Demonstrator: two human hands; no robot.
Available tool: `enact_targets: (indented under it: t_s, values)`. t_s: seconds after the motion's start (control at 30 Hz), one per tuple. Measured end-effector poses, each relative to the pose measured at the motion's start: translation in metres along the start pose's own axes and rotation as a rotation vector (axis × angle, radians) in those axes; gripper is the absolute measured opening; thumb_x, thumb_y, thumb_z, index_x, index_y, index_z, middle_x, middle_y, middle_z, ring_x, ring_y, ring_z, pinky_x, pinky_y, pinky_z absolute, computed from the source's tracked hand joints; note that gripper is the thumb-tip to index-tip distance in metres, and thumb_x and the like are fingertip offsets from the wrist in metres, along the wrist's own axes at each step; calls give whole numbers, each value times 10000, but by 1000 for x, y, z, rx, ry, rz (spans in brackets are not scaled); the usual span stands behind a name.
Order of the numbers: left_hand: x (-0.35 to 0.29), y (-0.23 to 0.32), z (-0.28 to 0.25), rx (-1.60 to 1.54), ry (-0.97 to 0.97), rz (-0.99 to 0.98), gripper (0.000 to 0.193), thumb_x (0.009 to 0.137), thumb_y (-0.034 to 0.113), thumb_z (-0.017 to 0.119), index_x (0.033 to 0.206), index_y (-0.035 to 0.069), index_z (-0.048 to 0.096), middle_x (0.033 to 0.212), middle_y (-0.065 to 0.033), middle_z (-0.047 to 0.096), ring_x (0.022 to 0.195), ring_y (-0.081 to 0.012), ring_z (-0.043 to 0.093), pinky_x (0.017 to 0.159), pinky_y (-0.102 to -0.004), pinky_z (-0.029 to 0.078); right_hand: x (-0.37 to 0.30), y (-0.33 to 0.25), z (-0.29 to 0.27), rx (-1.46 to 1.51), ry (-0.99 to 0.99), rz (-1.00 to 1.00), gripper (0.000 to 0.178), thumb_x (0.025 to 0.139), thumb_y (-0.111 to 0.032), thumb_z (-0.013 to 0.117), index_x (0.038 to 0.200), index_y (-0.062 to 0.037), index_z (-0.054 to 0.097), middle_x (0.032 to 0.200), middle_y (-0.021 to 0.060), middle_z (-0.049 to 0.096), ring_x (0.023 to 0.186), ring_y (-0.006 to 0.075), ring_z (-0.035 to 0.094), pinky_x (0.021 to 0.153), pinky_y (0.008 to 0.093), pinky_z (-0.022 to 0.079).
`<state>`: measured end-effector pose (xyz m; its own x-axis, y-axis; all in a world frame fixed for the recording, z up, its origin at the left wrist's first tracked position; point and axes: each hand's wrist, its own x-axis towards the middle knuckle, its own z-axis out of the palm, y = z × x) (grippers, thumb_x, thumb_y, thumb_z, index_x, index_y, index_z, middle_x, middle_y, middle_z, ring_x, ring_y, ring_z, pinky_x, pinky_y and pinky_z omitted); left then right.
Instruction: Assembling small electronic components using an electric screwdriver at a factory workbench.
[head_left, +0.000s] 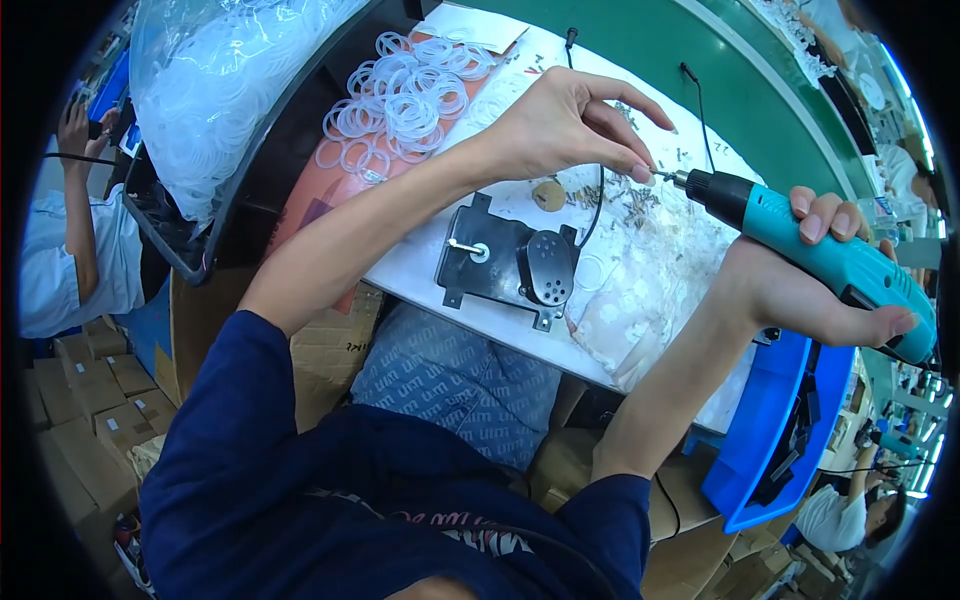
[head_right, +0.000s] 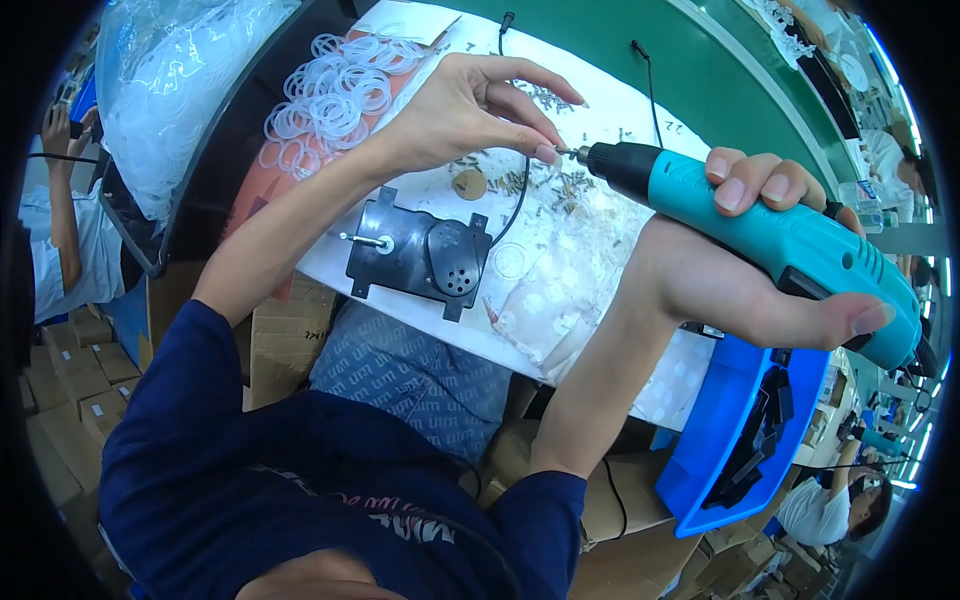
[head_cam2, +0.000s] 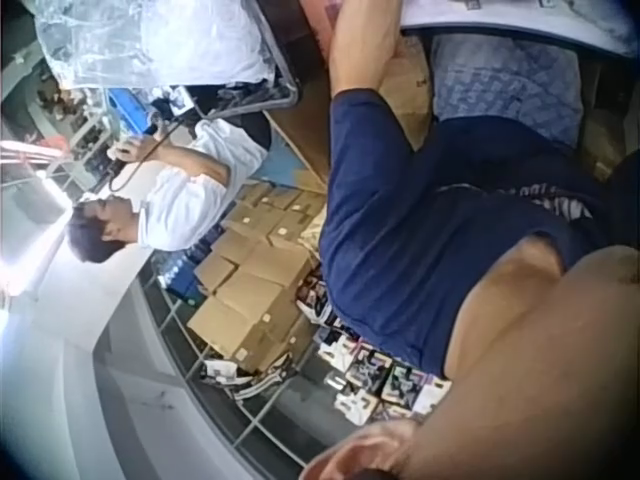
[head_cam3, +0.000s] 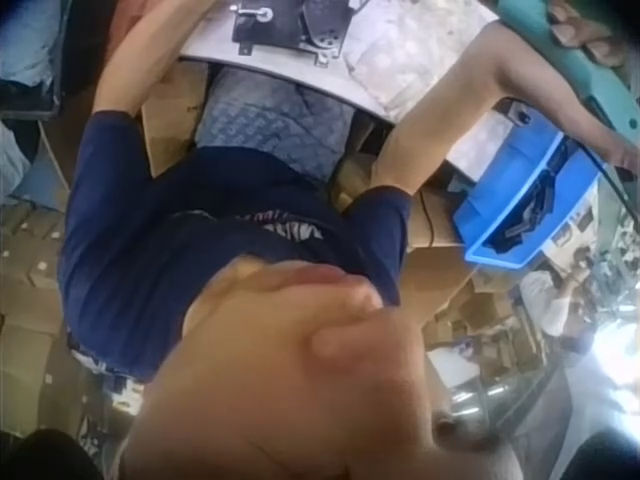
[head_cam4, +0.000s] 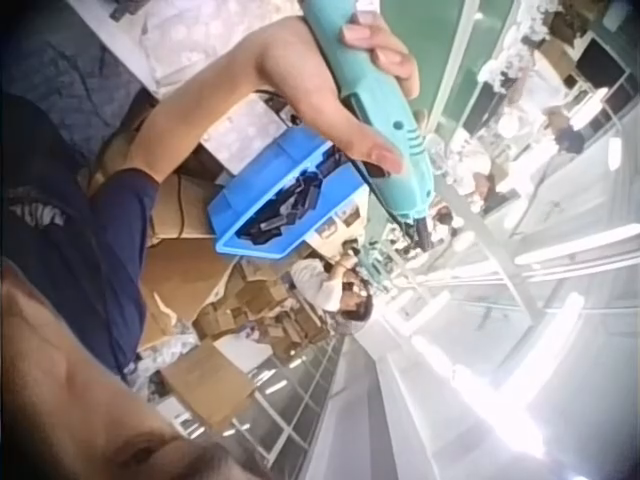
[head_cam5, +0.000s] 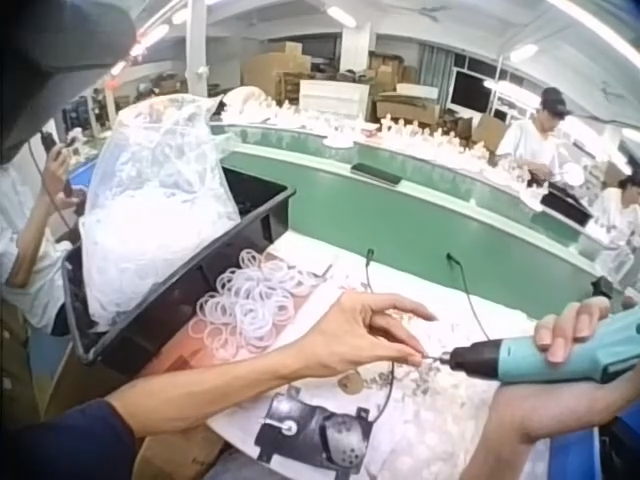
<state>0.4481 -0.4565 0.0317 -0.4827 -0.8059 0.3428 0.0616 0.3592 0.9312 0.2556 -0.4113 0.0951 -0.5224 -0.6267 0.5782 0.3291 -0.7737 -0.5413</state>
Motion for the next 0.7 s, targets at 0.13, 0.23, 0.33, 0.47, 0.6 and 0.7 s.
enact_targets:
  t_s: [0.13,0.23,0.33,0.47,0.6,0.7]
  values:
    - [1,0,0,-35,-33,-20,353,737,76,749,1075,27,658,826,-91,712,779,-121,686,759,-246,541,-1,-1,-2,15,-21,3,685,735,-789,439,976,-148,454,695,99,511,477,184,488,478,302,430]
    - [1,3,-1,-79,-50,-47,369,738,82,751,1089,29,652,818,-86,712,773,-122,687,756,-248,542,-7,2,10,-167,61,-30,668,747,-774,439,899,-125,418,711,47,448,556,126,472,536,265,395]
    - [-1,8,-7,-37,-89,-32,400,773,103,725,1153,34,620,865,-111,707,804,-165,690,809,-309,546,-8,6,12,-122,47,-3,675,734,-786,441,884,-128,416,721,45,456,556,123,475,547,265,399]
    - [-4,47,-23,629,-61,281,392,773,237,739,1126,89,653,1110,-100,657,1052,-259,620,938,-411,480,-1,-15,11,-284,-49,33,673,729,-779,460,904,-130,430,725,42,454,564,119,476,558,271,402]
    - [-70,83,-22,1012,-239,264,415,719,365,756,1069,154,682,1161,-130,604,1126,-291,549,1000,-460,399,-15,-7,13,-310,-315,159,640,815,-712,413,1040,-114,432,753,74,506,543,127,499,547,273,418]
    - [-102,86,2,1109,-353,45,517,676,338,769,1173,266,642,1249,-145,543,1188,-327,497,960,-452,438,-22,1,19,250,-423,206,659,899,-596,390,1145,15,409,707,158,577,480,194,558,462,319,503]
